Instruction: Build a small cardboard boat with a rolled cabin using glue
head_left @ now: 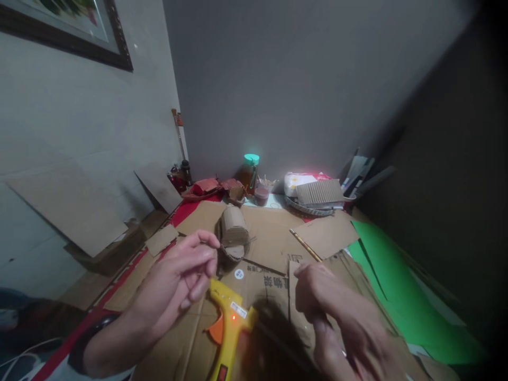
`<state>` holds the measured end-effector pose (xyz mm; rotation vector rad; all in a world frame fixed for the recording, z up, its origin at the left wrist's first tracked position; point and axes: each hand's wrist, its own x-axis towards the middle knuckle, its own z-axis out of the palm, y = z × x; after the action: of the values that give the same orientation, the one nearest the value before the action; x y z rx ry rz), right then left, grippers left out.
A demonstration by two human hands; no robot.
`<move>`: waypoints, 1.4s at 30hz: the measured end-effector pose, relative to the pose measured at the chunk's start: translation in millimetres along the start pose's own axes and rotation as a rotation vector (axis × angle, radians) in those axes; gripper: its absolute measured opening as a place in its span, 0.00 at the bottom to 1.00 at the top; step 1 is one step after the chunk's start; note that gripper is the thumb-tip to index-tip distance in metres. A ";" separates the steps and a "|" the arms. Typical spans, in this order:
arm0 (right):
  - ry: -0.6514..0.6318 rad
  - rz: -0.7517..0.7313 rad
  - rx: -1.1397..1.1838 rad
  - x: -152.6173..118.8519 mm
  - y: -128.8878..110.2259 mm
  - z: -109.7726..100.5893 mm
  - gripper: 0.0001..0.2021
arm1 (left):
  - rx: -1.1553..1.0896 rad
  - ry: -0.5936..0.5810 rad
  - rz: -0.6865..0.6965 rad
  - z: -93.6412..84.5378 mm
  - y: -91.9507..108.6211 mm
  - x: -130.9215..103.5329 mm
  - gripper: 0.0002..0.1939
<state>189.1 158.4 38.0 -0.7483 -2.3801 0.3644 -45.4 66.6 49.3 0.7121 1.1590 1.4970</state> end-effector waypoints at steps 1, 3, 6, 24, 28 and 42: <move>-0.019 0.034 0.018 -1.6 1.2 -1.1 0.22 | 0.006 0.021 0.004 -2.9 0.4 1.8 0.02; -0.077 0.114 0.067 -3.9 3.8 -3.8 0.22 | 0.020 0.046 0.015 -9.3 -0.2 4.9 0.02; -0.216 0.252 0.162 -0.7 7.4 -9.1 0.22 | 0.063 0.082 0.014 -20.9 -4.2 8.4 0.02; -0.467 0.732 0.751 79.3 16.6 77.6 0.10 | 0.176 0.167 0.072 -47.2 -29.3 22.6 0.12; -0.466 0.774 0.845 82.3 10.9 79.0 0.09 | 0.207 0.169 0.054 -45.8 -30.3 22.5 0.14; -0.201 0.877 1.054 61.9 25.1 50.8 0.06 | 0.252 0.121 -0.045 -45.5 -33.5 23.5 0.10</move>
<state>127.4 211.4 17.2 -1.1537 -1.4796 1.9010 -79.4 74.5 -0.9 0.7667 1.4649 1.3853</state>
